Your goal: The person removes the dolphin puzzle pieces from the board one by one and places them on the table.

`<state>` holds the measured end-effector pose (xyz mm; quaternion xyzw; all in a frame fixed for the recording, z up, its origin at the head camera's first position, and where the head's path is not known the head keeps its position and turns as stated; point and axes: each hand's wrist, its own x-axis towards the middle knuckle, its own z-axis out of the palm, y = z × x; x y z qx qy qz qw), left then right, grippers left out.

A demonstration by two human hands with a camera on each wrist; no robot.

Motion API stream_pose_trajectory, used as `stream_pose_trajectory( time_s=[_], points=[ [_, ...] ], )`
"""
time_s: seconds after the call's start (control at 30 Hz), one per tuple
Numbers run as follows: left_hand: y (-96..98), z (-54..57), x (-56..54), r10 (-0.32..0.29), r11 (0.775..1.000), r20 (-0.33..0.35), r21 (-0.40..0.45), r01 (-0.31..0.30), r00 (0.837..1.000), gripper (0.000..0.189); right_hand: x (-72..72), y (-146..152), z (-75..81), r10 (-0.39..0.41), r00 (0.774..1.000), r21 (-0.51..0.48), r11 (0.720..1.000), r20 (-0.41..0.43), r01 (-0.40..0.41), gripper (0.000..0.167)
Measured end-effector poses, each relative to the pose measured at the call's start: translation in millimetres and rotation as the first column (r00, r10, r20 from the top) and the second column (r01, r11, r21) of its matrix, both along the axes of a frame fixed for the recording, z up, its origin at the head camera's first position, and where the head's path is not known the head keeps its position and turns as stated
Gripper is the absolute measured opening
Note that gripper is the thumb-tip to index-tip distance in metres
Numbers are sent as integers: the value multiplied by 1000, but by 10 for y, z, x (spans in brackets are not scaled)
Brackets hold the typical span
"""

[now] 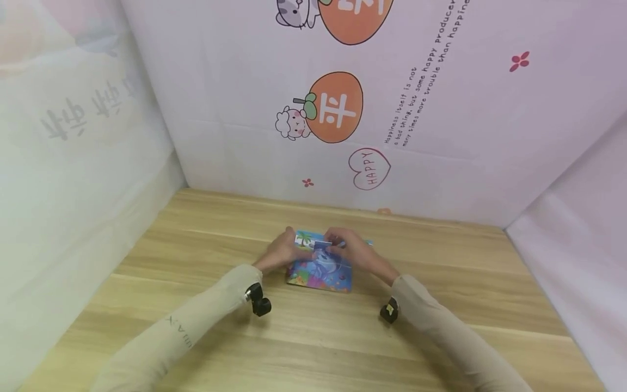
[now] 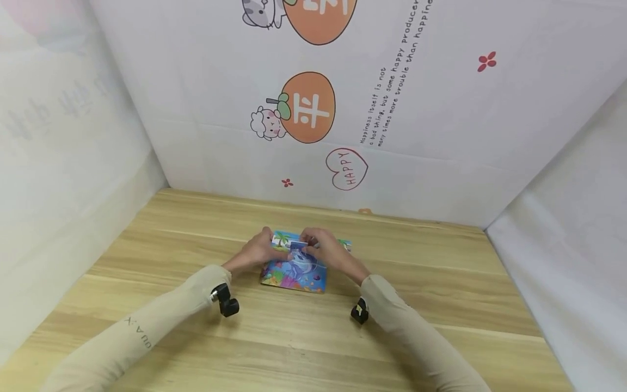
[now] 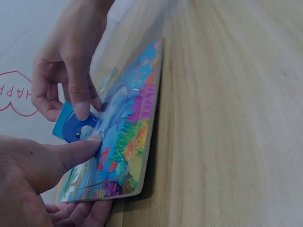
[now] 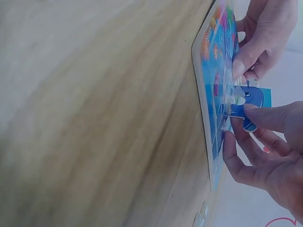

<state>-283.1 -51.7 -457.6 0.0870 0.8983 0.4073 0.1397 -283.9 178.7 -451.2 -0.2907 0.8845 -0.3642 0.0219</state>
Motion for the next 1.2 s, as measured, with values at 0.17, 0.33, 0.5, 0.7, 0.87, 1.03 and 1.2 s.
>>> stream_pose_trajectory(
  time_s=[0.17,0.33,0.5,0.7,0.87,1.03,1.2],
  points=[
    [-20,7,-30,-5,1000,38,18,4,999,92,6,-29,-27,-9,1000,-3,1000,-5,9,13],
    [35,-17,-50,-9,998,17,-58,10,1000,105,35,-29,-44,-22,1000,-2,1000,-15,22,14],
    [78,-8,-74,13,995,-4,-101,-14,1000,106,53,-37,-31,-52,998,-12,999,-34,51,15],
    [82,1,-54,11,996,-2,-88,-11,1000,106,31,48,111,-68,997,-97,993,27,70,12],
    [58,-6,-59,13,996,-8,-89,-14,1000,103,-44,213,235,-95,994,-98,990,57,100,14],
    [-27,45,-95,-37,996,84,83,30,996,53,-75,427,208,-176,964,-182,960,198,213,33],
    [-182,80,-144,-117,951,247,308,37,962,26,-62,662,158,-178,918,-313,902,354,296,44]
  ],
)
